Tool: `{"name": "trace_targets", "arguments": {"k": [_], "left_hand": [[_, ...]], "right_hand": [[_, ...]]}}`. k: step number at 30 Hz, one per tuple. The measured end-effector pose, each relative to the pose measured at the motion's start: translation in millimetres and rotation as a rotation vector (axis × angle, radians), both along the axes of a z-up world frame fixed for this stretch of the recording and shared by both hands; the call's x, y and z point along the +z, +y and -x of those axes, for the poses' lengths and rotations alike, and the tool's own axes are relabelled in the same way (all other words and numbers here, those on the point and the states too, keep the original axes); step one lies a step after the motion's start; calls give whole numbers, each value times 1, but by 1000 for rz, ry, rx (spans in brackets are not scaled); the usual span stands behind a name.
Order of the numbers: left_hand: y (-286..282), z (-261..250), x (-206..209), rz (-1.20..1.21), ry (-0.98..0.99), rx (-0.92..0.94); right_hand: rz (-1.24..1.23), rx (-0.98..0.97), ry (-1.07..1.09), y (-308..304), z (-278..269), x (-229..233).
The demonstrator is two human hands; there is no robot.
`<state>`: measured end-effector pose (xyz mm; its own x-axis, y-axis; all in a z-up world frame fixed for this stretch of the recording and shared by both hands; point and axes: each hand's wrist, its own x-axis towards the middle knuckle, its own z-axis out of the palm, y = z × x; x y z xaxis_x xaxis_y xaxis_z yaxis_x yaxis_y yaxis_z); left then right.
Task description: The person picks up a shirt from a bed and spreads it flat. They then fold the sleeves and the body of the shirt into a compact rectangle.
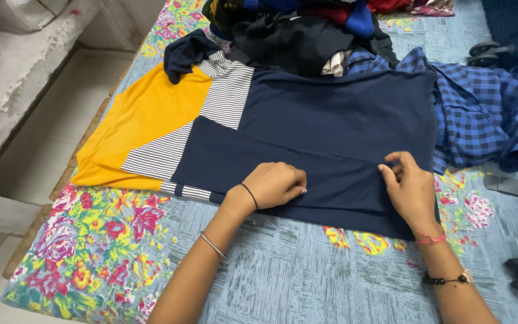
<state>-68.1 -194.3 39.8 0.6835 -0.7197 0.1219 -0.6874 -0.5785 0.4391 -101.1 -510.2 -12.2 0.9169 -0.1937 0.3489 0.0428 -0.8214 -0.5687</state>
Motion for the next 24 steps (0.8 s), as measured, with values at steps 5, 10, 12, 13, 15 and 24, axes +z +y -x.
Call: {"name": "trace_targets", "arguments": {"k": [5,10,12,13,15,24], "left_hand": [[-11,2,-10,60,-120,67],[-20,-2,-33,95,-255,-19],[-24,-2,-42,1,-214,-16],[-25,-2,-45,-46,-194,-15],[-24,-2,-49,-64,-187,-19],[-36,11,-45,-31,-249,-88]], "right_hand": [[-26,39,156,-9,1,15],[-112,30,565,-10,9,43],[-38,108,564,-7,8,44],[-1,146,563,-8,8,42],[-139,254,551,-15,6,31],[-221,315,686,-65,-4,1]]}}
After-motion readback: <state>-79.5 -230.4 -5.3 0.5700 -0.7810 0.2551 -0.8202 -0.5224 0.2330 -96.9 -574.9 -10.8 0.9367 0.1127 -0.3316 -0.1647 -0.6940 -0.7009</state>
